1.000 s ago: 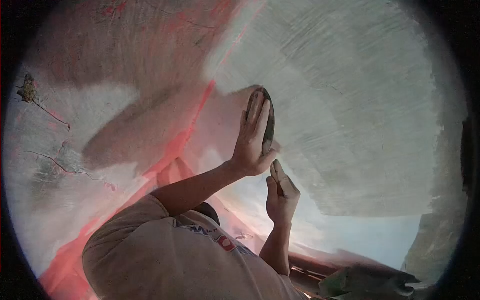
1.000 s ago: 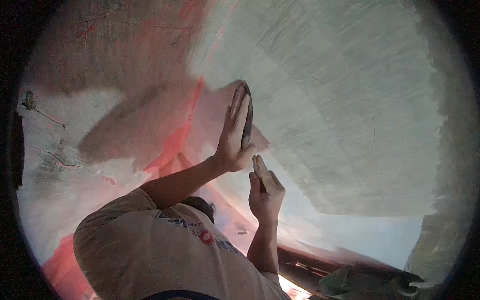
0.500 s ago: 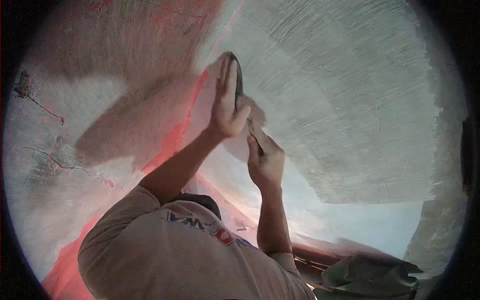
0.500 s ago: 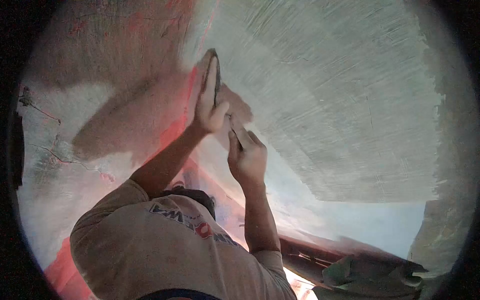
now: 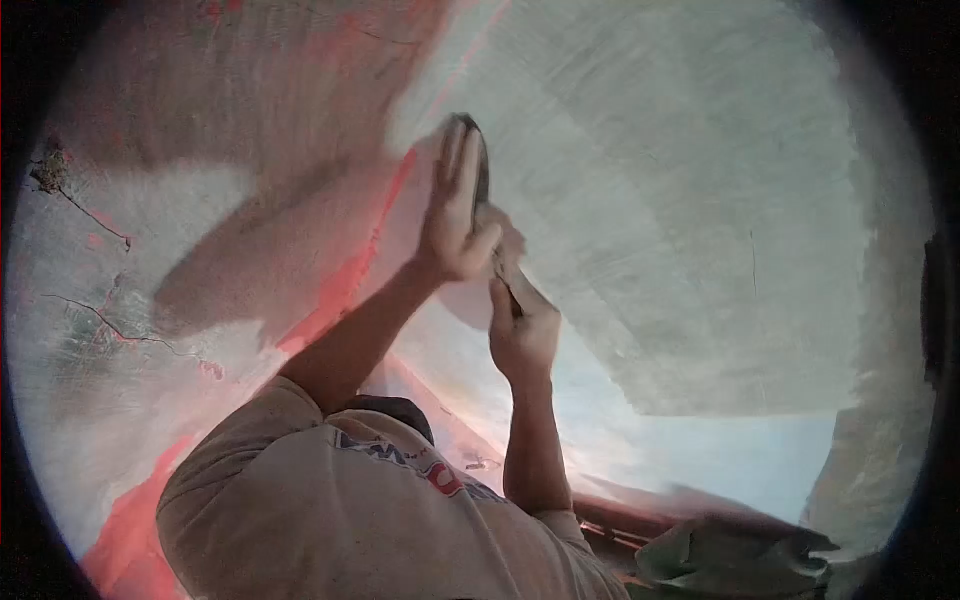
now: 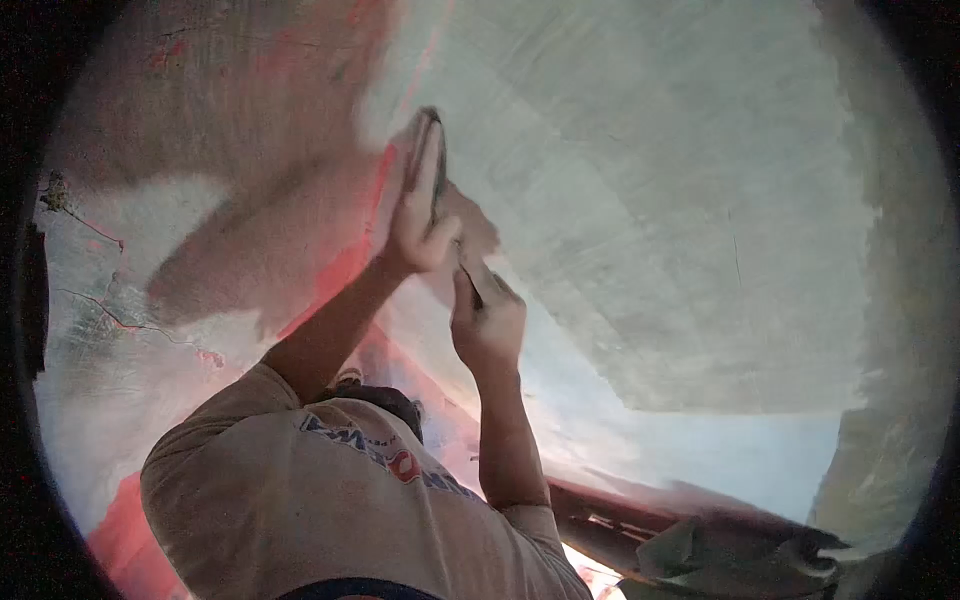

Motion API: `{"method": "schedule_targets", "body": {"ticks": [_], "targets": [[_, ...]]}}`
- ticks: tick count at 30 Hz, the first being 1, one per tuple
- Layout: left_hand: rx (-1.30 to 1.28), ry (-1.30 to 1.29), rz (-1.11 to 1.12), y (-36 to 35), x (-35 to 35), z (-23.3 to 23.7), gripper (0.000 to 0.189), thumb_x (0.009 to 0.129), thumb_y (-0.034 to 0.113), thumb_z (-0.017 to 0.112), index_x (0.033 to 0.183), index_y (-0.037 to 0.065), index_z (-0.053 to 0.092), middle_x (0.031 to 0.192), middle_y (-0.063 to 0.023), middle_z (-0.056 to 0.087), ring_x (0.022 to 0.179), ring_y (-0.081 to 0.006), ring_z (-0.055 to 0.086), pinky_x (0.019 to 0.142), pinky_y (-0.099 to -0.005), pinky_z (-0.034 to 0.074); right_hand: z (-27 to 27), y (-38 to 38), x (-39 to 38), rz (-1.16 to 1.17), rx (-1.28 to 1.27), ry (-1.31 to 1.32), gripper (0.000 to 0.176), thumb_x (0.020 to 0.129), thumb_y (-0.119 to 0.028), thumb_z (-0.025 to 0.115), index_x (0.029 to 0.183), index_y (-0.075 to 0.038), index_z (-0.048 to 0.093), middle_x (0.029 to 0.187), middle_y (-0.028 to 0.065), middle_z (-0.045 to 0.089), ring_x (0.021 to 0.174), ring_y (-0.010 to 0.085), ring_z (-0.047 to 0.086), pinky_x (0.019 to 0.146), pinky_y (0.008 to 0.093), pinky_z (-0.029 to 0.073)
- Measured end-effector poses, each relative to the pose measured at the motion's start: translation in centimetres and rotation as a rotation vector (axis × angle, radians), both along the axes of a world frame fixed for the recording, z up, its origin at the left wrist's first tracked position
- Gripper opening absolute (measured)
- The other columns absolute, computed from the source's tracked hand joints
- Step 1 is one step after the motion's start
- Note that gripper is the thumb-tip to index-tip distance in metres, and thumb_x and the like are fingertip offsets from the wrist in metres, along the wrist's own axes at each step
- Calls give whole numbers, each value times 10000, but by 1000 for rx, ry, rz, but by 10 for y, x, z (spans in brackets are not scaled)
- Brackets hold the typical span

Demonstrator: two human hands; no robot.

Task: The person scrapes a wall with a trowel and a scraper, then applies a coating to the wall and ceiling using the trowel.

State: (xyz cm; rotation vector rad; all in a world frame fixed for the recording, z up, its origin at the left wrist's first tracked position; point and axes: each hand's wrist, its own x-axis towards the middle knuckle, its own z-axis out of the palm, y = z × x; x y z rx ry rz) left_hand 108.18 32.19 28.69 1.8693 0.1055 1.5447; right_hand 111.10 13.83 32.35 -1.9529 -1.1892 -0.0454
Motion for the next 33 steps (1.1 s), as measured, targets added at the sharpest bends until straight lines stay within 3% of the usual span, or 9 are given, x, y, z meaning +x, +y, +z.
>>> {"method": "schedule_targets", "body": {"ticks": [5, 7, 12, 16, 18, 23, 27, 29, 33], "targets": [[-102, 45, -73, -1, -5, 2, 945, 824, 49, 571, 1654, -161, 171, 1724, -392, 185, 1634, -540, 126, 1337, -583, 90, 12, -4, -13, -34, 6, 3, 356, 1023, -99, 699, 1376, -82, 733, 798, 215, 674, 651, 368, 634, 642, 419, 518], [-53, -68, -125, -26, -1, -2, 957, 820, 54, 571, 1655, -164, 157, 1720, -403, 176, 1633, -547, 118, 1338, -588, 74, 10, -27, -11, -16, 58, -16, 348, 1022, -93, 699, 1366, -80, 741, 790, 214, 669, 644, 353, 629, 644, 411, 518], [-81, 41, -119, -68, -1, 1, 1030, 771, 108, 606, 1650, -173, 149, 1714, -434, 136, 1618, -604, 78, 1321, -640, 48, 2, -66, -13, -121, 25, 83, 361, 1027, -79, 696, 1383, -103, 749, 796, 199, 685, 659, 277, 659, 642, 367, 520], [-99, -18, -97, -43, -2, 2, 1010, 716, 54, 520, 1639, -188, 190, 1735, -391, 174, 1647, -520, 129, 1348, -557, 74, -2, -43, -9, -67, 31, 19, 383, 1027, -79, 693, 1403, -132, 739, 806, 200, 689, 668, 293, 669, 642, 375, 524], [-65, -23, -24, -15, 1, 0, 972, 772, 86, 560, 1630, -195, 198, 1720, -413, 182, 1633, -552, 133, 1340, -578, 85, 10, -16, -8, -78, -93, -42, 395, 1022, -73, 686, 1409, -140, 731, 807, 213, 675, 669, 350, 655, 647, 415, 528], [-4, -42, 17, 26, -1, 2, 927, 825, 94, 569, 1623, -202, 203, 1713, -423, 186, 1627, -561, 142, 1338, -579, 100, 3, 25, 2, 52, 95, -53, 359, 1026, -99, 688, 1382, -123, 734, 812, 222, 671, 674, 389, 634, 661, 448, 528], [-53, -37, -42, -1, 1, -2, 931, 834, 95, 586, 1627, -198, 196, 1709, -431, 182, 1620, -575, 142, 1337, -587, 106, 18, -2, -10, 0, 11, -55, 347, 1036, -108, 681, 1379, -102, 731, 852, 225, 697, 704, 388, 653, 687, 448, 538], [-37, -18, -58, -27, -1, -1, 961, 824, 109, 610, 1629, -196, 183, 1703, -444, 165, 1615, -589, 129, 1335, -599, 104, 13, -31, -10, -21, 3, -41, 387, 1042, -71, 664, 1424, -98, 716, 922, 232, 734, 701, 339, 664, 698, 391, 548], [-94, 0, -62, -56, -4, 0, 972, 809, 122, 610, 1627, -198, 191, 1700, -450, 161, 1610, -606, 115, 1333, -607, 98, 2, -55, -10, -53, 2, 41, 389, 1032, -52, 670, 1416, -82, 724, 873, 230, 717, 670, 319, 660, 669, 366, 539]]}}
